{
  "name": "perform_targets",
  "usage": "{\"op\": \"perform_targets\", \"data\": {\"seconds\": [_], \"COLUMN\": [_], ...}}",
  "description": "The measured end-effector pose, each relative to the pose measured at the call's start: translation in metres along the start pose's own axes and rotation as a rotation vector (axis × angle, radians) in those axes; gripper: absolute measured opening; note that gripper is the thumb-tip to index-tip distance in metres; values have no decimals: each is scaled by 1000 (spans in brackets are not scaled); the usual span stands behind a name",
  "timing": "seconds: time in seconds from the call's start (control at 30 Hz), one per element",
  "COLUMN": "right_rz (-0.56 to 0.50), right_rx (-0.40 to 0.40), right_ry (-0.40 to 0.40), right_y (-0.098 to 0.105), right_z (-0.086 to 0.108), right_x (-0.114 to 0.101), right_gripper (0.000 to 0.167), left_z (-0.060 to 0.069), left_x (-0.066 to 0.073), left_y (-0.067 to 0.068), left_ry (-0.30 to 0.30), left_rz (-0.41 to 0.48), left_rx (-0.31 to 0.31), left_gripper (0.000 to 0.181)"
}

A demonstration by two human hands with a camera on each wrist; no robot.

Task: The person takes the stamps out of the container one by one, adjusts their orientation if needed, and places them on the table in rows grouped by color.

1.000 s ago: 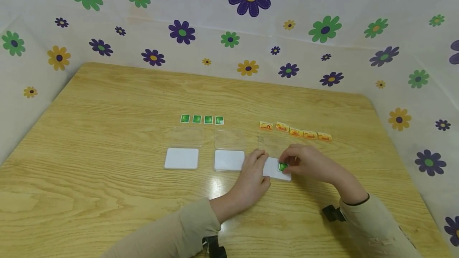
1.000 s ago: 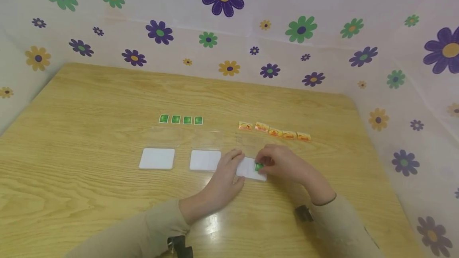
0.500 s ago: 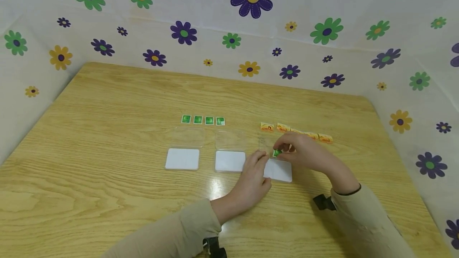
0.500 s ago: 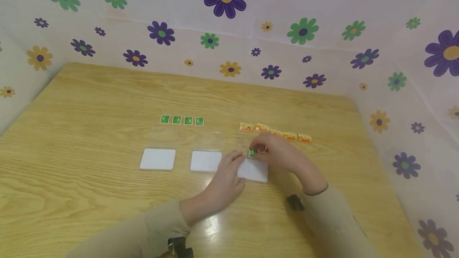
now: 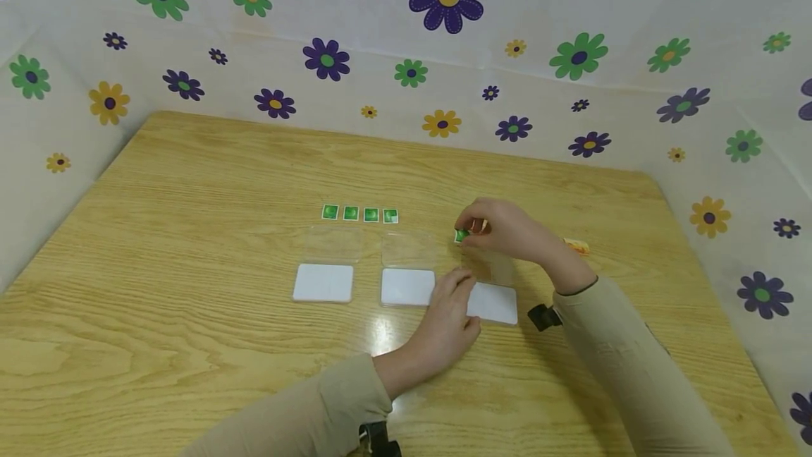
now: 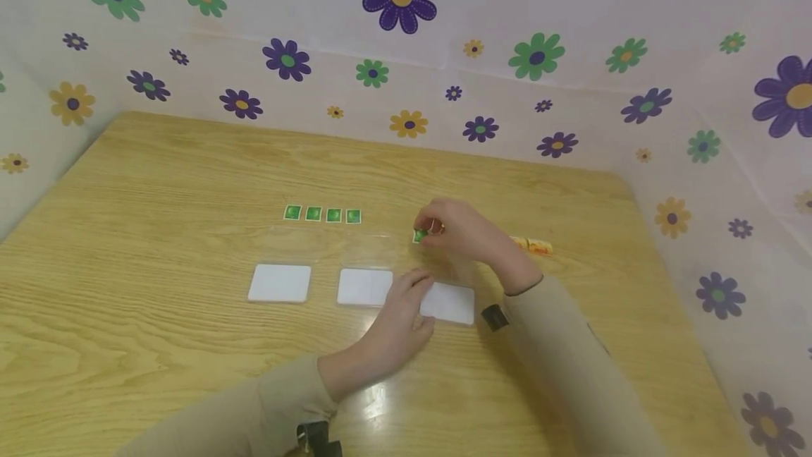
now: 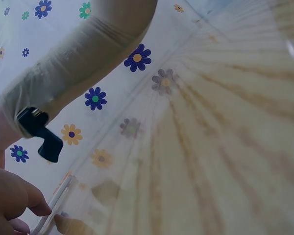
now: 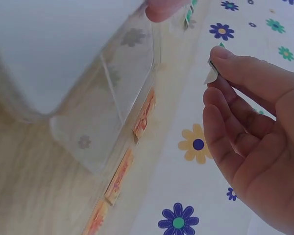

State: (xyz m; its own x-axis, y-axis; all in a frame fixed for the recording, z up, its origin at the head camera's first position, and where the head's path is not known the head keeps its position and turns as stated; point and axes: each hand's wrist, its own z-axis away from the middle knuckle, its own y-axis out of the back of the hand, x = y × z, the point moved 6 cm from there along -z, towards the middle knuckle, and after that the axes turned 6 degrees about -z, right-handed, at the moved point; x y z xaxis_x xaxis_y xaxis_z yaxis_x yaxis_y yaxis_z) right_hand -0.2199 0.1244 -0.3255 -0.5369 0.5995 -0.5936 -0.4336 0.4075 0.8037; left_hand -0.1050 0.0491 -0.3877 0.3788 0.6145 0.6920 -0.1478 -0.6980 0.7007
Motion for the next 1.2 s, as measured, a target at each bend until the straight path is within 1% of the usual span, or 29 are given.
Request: {"op": "perform_targets", "data": {"seconds": [0.13,0.4,0.6,0.67,0.87,1.2], "right_rz": [0,52,88,88,88,92], "right_rx": [-33,-91,-111,-119,-150,-191], "right_ry": [0,-5,-32,-29,3,-2], "right_y": [0,-4,-13,-17,-26,-36], "right_z": [-19,-52,-74,-80,-92,-101], "right_x": [0,0,5,5,3,-3], "right_gripper": [14,14,15,16,18,16], "left_z": [0,1,1,0,0,1], "left_x": [0,-2,-2,-2,-1,0], "left_y": [0,-2,-2,-2,-1,0], "left_ry": [6,23,19,13,-10,-23], "left_rz": [5,9,-2,-6,-4,5], "left_rx": [-3,-23,-11,-3,9,14], "left_gripper": [51,51,52,52,51,51]}}
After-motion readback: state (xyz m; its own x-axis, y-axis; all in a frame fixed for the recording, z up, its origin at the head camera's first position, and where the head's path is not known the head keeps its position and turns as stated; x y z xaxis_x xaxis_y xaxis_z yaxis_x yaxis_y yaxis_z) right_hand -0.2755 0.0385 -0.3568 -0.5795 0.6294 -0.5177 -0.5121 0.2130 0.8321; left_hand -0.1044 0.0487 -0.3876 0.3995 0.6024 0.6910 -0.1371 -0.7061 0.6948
